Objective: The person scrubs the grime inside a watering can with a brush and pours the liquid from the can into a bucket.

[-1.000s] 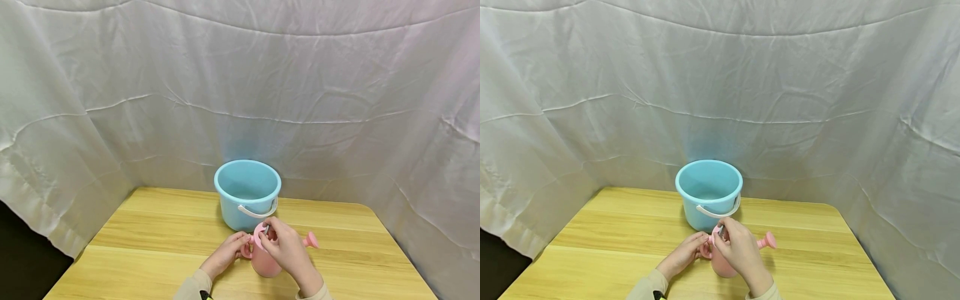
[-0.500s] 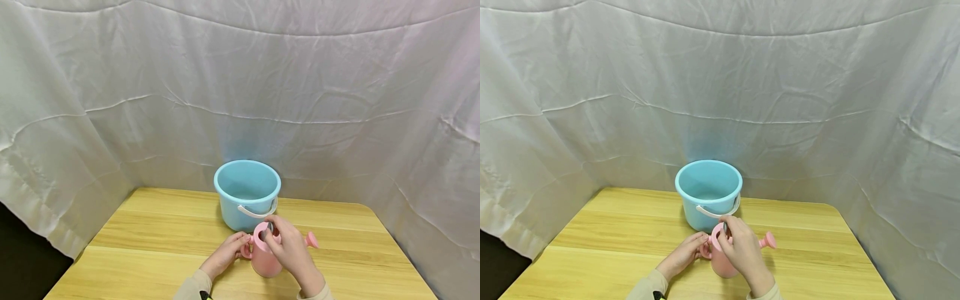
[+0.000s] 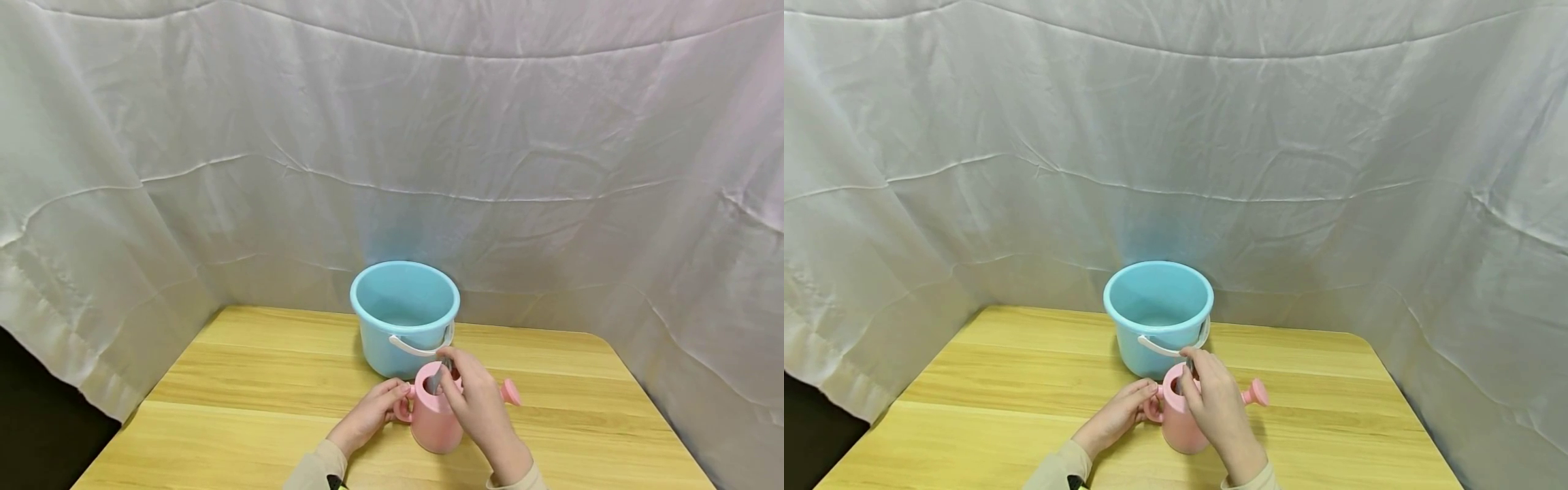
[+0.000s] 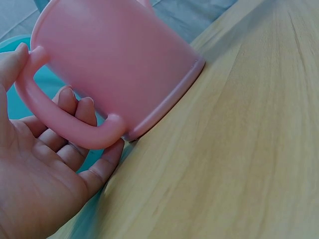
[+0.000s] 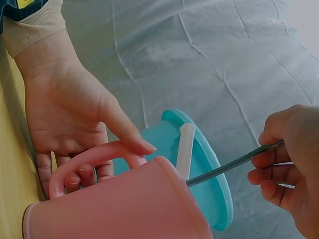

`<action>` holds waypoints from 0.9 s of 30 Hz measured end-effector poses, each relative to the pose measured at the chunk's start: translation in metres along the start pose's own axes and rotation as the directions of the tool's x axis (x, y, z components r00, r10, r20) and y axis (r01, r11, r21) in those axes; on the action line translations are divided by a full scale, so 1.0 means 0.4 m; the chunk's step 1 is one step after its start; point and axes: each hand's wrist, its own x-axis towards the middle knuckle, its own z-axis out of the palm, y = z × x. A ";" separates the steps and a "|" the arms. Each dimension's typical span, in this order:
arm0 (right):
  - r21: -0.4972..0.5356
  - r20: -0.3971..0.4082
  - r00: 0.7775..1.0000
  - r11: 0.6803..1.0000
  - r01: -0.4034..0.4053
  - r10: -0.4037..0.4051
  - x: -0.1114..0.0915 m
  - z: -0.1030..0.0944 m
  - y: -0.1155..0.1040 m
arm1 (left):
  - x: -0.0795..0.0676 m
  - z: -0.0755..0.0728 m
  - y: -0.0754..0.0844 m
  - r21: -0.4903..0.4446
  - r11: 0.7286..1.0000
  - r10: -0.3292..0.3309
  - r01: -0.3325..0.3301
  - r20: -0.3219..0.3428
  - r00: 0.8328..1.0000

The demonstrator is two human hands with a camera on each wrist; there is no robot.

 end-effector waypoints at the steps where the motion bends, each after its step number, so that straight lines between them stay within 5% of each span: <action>1: -0.004 -0.002 1.000 1.000 0.000 0.000 0.000 0.000 0.000 | 0.000 0.000 0.001 0.002 1.000 0.001 -0.001 0.000 1.000; 27: -0.035 -0.008 1.000 0.999 0.030 -0.030 0.001 0.005 -0.003 | -0.002 -0.001 0.001 0.009 1.000 0.012 -0.012 -0.002 1.000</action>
